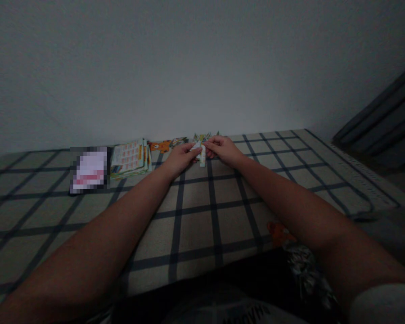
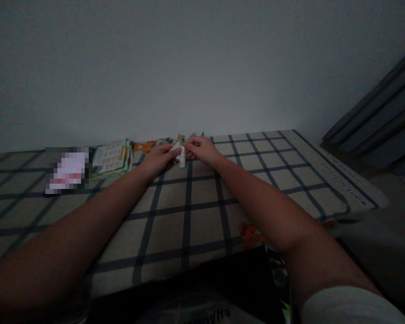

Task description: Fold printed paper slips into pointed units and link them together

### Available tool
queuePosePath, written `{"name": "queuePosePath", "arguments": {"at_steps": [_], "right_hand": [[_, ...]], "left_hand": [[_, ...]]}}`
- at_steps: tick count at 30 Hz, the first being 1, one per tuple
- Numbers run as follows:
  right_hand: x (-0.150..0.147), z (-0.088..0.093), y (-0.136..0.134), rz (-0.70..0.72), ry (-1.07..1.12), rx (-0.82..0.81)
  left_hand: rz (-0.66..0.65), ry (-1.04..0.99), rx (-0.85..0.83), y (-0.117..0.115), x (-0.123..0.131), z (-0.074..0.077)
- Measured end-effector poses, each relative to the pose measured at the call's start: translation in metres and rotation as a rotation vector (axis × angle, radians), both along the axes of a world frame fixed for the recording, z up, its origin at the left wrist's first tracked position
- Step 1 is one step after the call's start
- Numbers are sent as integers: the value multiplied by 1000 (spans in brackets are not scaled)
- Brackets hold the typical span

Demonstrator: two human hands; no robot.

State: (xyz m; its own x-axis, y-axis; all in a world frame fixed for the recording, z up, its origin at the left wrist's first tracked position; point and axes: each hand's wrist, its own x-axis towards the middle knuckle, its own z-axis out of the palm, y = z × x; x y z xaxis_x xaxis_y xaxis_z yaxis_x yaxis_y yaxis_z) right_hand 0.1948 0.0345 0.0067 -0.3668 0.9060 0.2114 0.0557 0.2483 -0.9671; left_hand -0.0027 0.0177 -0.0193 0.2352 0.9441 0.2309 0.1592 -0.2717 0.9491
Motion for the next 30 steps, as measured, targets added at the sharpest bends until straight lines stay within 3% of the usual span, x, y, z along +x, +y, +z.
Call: {"name": "queuePosePath", "arguments": {"at_steps": [12,21,30], "right_hand": [[-4,6,-8,-66,-35,-51],[-2,0,-4,4,-52,-27],[-2,1,-3,11,-74,8]], "left_hand": [[13,49,-41,-4,3,2],[137,37,120,-3,-1,4],[134,5,34,-7,1,4]]}}
